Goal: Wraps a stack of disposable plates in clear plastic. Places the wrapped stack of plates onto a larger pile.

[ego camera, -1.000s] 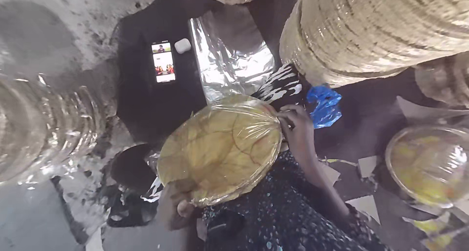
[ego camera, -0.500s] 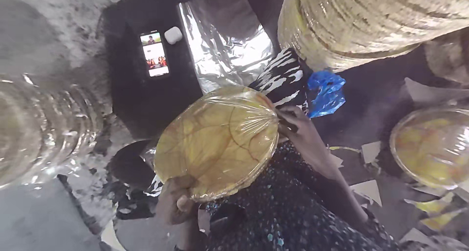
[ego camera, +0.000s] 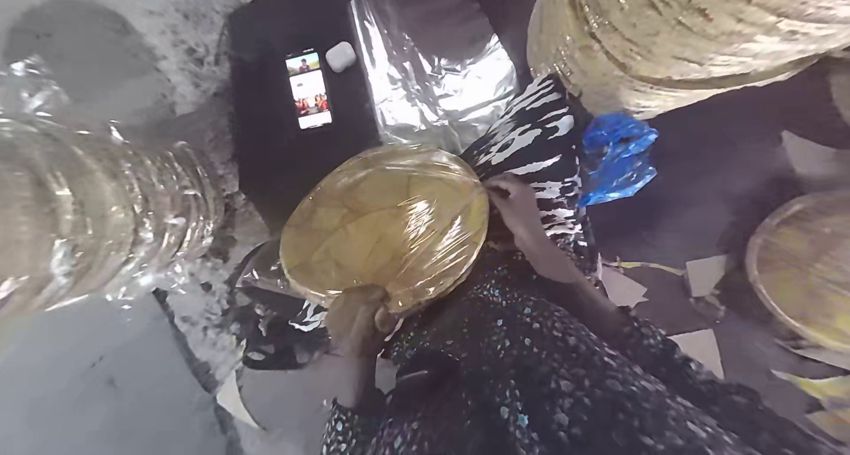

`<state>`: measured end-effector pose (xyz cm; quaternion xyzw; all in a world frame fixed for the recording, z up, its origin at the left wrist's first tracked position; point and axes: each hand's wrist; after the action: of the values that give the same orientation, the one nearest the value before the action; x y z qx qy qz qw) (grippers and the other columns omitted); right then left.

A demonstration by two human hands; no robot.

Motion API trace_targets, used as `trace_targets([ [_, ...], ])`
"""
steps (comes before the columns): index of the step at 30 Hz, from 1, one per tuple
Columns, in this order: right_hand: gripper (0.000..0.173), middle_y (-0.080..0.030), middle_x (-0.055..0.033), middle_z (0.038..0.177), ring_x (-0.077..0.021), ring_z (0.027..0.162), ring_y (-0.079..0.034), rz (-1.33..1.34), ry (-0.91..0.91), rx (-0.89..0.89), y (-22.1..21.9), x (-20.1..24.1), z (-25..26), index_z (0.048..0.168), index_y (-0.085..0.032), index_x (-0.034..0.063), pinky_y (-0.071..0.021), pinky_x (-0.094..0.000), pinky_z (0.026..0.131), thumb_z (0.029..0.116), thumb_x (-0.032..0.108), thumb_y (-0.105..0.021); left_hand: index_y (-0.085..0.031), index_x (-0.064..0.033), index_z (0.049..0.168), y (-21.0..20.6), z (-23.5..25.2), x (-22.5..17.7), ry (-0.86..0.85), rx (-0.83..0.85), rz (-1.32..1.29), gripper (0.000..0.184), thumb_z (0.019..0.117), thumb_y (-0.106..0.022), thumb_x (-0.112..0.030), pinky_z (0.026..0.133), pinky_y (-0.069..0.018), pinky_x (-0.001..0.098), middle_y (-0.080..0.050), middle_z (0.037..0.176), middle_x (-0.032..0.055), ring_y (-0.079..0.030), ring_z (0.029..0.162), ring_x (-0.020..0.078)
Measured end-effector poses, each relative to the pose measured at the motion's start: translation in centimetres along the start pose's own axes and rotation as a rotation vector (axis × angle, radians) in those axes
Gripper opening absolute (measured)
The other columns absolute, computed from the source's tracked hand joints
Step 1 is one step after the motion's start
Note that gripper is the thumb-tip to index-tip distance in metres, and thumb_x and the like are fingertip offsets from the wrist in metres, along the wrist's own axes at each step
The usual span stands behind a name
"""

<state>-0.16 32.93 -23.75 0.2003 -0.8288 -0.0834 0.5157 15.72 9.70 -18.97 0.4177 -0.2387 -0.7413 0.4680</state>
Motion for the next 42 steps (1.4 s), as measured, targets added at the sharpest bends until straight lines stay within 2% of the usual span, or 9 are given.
trace_targets([
  [8, 0.027, -0.066, -0.0225, 0.125, -0.0244, 0.112, -0.064, 0.033, 0.046, 0.074, 0.2, 1.2, 1.4, 0.125, -0.066, -0.0070, -0.0493, -0.0419, 0.099, 0.1003, 0.001, -0.058, -0.060, -0.0069, 0.074, -0.7, 1.0, -0.5, 0.008, -0.025, 0.012, 0.051, 0.1095, -0.038, -0.037, 0.067, -0.0545, 0.0259, -0.063, 0.066, 0.0079, -0.065, 0.067, 0.0165],
  [16, 0.023, -0.063, -0.0191, 0.116, -0.0081, 0.105, -0.058, 0.073, 0.166, 0.087, 0.0, 0.1, 2.7, 0.117, -0.058, -0.0142, -0.0472, -0.0228, 0.093, 0.0975, -0.001, -0.054, -0.057, -0.0080, 0.075, -1.2, 0.6, -0.5, -0.015, -0.057, -0.002, 0.045, 0.1082, -0.040, -0.032, 0.064, -0.0539, 0.0289, -0.061, 0.065, 0.0074, -0.062, 0.062, 0.0189],
  [22, 0.039, -0.056, -0.0218, 0.141, -0.0082, 0.121, -0.057, 0.144, -0.001, 0.156, -0.3, 1.2, 2.7, 0.143, -0.047, -0.0106, -0.0439, -0.0222, 0.102, 0.1053, 0.003, -0.046, -0.056, -0.0080, 0.072, -1.8, 0.6, 0.0, -0.062, -0.109, -0.007, 0.047, 0.1089, -0.039, -0.031, 0.064, -0.0535, 0.0258, -0.062, 0.063, 0.0064, -0.062, 0.061, 0.0166],
  [24, 0.033, -0.065, -0.0090, 0.123, 0.0047, 0.096, -0.058, 0.149, -0.021, 0.179, -0.2, 1.2, 2.9, 0.136, -0.056, -0.0062, -0.0468, -0.0134, 0.085, 0.1051, 0.004, -0.048, -0.056, -0.0080, 0.071, -1.7, 0.5, 0.1, -0.064, -0.114, 0.015, 0.049, 0.1096, -0.037, -0.031, 0.063, -0.0531, 0.0263, -0.060, 0.062, 0.0064, -0.061, 0.059, 0.0168],
  [26, 0.032, -0.066, -0.0041, 0.117, 0.0071, 0.088, -0.059, 0.195, -0.032, 0.211, -0.3, 1.2, 3.0, 0.134, -0.057, -0.0047, -0.0489, -0.0118, 0.079, 0.1044, 0.002, -0.047, -0.055, -0.0090, 0.071, -1.6, 0.4, 0.2, -0.073, -0.117, 0.022, 0.048, 0.1097, -0.037, -0.031, 0.062, -0.0526, 0.0258, -0.059, 0.062, 0.0054, -0.060, 0.059, 0.0164],
  [28, 0.033, -0.064, -0.0056, 0.120, 0.0066, 0.090, -0.059, 0.211, -0.023, 0.196, -0.6, 1.2, 3.2, 0.135, -0.055, -0.0052, -0.0485, -0.0114, 0.078, 0.1042, 0.001, -0.044, -0.055, -0.0091, 0.071, -1.7, 0.2, 0.3, -0.067, -0.126, 0.016, 0.050, 0.1105, -0.035, -0.033, 0.061, -0.0519, 0.0257, -0.059, 0.061, 0.0053, -0.060, 0.058, 0.0165],
  [33, 0.033, -0.061, -0.0234, 0.127, -0.0018, 0.111, -0.058, 0.147, 0.232, 0.144, -1.1, 0.8, 3.6, 0.129, -0.053, -0.0193, -0.0448, -0.0152, 0.097, 0.1028, -0.002, -0.043, -0.054, -0.0095, 0.072, -1.8, 0.1, -0.1, -0.019, -0.152, 0.053, 0.053, 0.1108, -0.032, -0.037, 0.059, -0.0514, 0.0258, -0.058, 0.061, 0.0048, -0.059, 0.057, 0.0162],
  [40, 0.031, -0.063, -0.0096, 0.111, 0.0059, 0.099, -0.058, 0.201, 0.468, 0.039, -1.2, 0.7, 5.1, 0.120, -0.056, -0.0170, -0.0474, -0.0134, 0.090, 0.0974, 0.002, -0.045, -0.057, -0.0091, 0.070, -1.7, 0.6, -0.6, 0.089, -0.159, 0.074, 0.058, 0.1104, -0.030, -0.041, 0.059, -0.0530, 0.0282, -0.062, 0.061, 0.0061, -0.062, 0.058, 0.0164],
  [42, 0.028, -0.064, -0.0166, 0.109, 0.0005, 0.099, -0.058, 0.125, 0.514, -0.023, -1.0, 0.7, 4.8, 0.114, -0.057, -0.0201, -0.0464, -0.0162, 0.091, 0.0967, 0.001, -0.048, -0.058, -0.0081, 0.069, -1.8, 0.9, -0.6, 0.090, -0.162, 0.066, 0.058, 0.1100, -0.031, -0.039, 0.059, -0.0525, 0.0284, -0.062, 0.061, 0.0067, -0.062, 0.058, 0.0171],
])
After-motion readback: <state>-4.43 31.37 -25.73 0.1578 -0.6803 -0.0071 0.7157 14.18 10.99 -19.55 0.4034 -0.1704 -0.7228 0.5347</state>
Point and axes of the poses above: each hand's wrist, its own z-axis towards the middle knuckle, its own y-axis out of the back of the hand, x = y × z
